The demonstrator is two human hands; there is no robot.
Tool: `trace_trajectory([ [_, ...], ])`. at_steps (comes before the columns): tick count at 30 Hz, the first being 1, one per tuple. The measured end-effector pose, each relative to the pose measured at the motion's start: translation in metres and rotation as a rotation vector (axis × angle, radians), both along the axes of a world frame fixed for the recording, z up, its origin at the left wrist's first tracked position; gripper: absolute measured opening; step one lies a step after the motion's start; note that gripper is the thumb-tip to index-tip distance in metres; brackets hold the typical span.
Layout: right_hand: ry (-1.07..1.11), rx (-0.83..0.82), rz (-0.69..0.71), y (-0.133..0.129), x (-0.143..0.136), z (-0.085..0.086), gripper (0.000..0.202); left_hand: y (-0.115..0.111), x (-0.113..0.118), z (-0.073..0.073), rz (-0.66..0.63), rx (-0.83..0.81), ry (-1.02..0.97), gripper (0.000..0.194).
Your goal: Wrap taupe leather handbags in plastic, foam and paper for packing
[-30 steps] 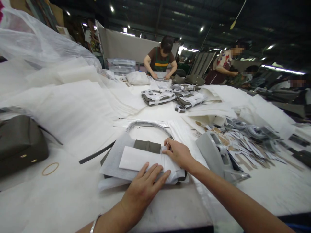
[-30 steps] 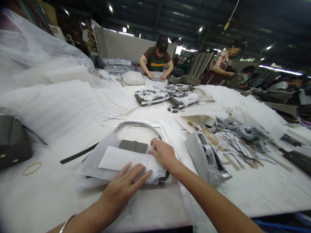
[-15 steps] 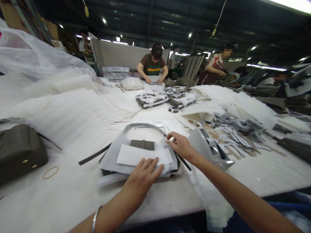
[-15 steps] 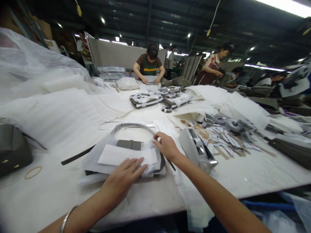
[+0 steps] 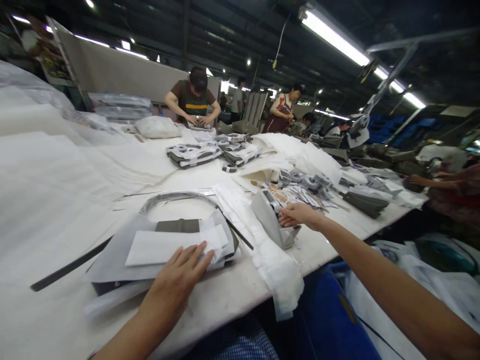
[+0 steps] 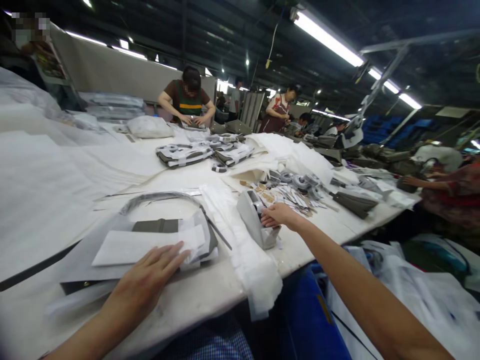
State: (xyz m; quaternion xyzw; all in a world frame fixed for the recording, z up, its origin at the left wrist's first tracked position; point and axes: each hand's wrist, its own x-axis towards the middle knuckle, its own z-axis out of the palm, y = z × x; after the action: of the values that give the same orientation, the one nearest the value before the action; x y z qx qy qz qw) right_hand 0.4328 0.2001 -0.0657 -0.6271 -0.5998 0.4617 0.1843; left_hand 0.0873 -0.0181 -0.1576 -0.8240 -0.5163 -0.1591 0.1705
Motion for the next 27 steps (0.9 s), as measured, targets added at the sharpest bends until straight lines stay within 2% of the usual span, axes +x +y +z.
trace_trajectory([
  [4, 0.118, -0.174, -0.029, 0.006, 0.000, 0.010, 0.026, -0.001, 0.000, 0.001, 0.001, 0.024, -0.013, 0.077],
  [8, 0.215, -0.195, -0.083, 0.003, 0.008, 0.022, 0.021, -0.001, -0.001, 0.000, 0.001, 0.011, -0.021, 0.077],
  [11, 0.277, -0.148, -0.124, -0.012, 0.016, 0.038, 0.018, 0.000, -0.001, 0.000, -0.004, 0.004, -0.026, 0.076],
  [14, 0.297, -0.084, -0.156, -0.038, 0.028, 0.054, 0.021, 0.000, -0.002, -0.001, -0.001, -0.009, -0.042, 0.074],
  [16, 0.271, -0.048, -0.170, -0.059, 0.038, 0.057, 0.023, 0.000, -0.002, -0.001, -0.002, -0.016, -0.047, 0.075],
  [18, 0.239, -0.023, -0.184, -0.078, 0.048, 0.051, 0.024, 0.000, -0.003, -0.002, -0.005, -0.028, -0.044, 0.076],
  [20, 0.231, -0.013, -0.199, -0.093, 0.056, 0.035, 0.026, 0.000, -0.004, -0.003, 0.001, -0.043, -0.034, 0.075],
  [23, 0.242, 0.012, -0.222, -0.105, 0.063, 0.000, 0.030, 0.000, -0.005, -0.004, 0.002, -0.049, -0.020, 0.075],
  [27, 0.221, 0.126, -0.214, -0.099, 0.063, -0.044, 0.041, 0.001, -0.006, -0.005, -0.011, -0.030, -0.022, 0.076],
])
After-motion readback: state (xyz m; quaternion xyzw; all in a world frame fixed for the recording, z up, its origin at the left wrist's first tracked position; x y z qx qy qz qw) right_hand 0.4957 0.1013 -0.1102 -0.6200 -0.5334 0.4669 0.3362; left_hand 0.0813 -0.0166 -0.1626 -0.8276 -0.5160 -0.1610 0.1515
